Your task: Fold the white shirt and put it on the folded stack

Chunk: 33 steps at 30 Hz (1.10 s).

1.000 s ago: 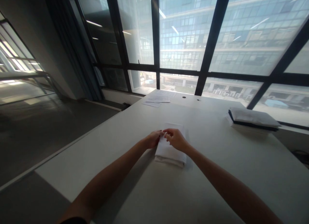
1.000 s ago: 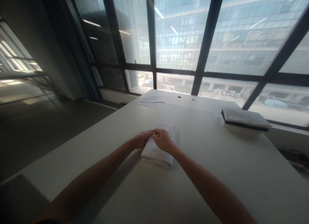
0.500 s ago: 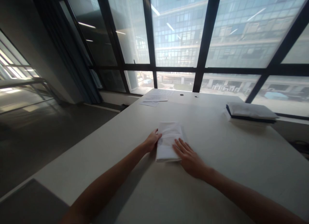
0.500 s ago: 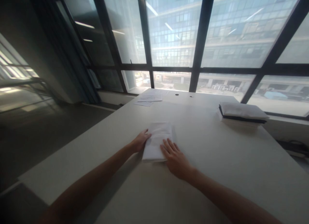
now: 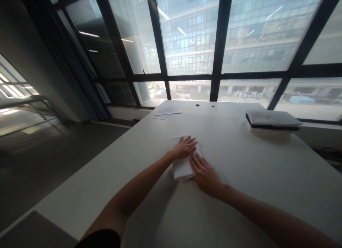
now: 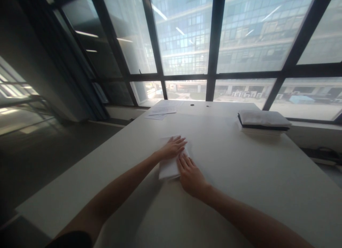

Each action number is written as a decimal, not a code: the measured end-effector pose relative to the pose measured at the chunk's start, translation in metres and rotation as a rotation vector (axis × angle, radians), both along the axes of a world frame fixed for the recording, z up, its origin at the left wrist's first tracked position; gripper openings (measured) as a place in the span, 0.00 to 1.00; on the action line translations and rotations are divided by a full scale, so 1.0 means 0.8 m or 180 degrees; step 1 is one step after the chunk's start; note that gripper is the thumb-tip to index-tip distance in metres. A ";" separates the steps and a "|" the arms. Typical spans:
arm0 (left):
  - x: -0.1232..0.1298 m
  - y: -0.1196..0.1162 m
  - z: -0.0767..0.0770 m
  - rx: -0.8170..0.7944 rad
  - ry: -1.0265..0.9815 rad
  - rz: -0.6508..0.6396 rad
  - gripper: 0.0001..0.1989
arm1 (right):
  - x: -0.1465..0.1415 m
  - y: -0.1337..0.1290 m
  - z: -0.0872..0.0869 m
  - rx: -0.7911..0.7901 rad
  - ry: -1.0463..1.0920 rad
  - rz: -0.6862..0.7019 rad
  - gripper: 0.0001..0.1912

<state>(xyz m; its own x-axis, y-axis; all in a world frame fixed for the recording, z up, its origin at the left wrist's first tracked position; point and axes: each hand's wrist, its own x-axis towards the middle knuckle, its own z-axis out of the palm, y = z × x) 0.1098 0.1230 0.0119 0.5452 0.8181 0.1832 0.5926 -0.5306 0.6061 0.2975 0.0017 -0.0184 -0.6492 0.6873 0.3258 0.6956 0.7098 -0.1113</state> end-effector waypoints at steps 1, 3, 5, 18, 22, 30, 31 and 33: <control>0.001 0.010 -0.004 -0.0081 0.0040 0.0059 0.19 | 0.002 -0.002 -0.001 -0.0086 0.0019 0.0012 0.38; -0.001 0.032 -0.011 -0.0210 0.0082 0.0204 0.21 | 0.005 -0.008 -0.003 -0.0280 0.0050 0.0095 0.42; -0.006 0.049 -0.016 -0.0293 0.0083 0.0324 0.23 | 0.005 -0.016 -0.003 -0.0413 0.0051 0.0245 0.46; -0.040 0.064 -0.007 -0.0331 0.0505 0.1307 0.10 | 0.101 0.048 -0.002 -0.0675 0.0480 0.0402 0.37; -0.055 0.055 -0.010 -0.0433 0.0543 0.1490 0.11 | 0.138 0.075 -0.004 -0.0976 0.1612 0.0007 0.30; -0.054 0.043 -0.021 -0.0342 0.0481 0.1541 0.11 | 0.140 0.102 -0.008 -0.1157 0.2078 -0.0287 0.21; -0.054 0.043 -0.021 -0.0330 0.0495 0.1530 0.12 | 0.139 0.100 -0.007 -0.1060 0.1968 -0.0331 0.21; -0.054 0.044 -0.023 -0.0311 0.0533 0.1514 0.12 | 0.137 0.093 -0.005 -0.0872 0.1665 -0.0405 0.21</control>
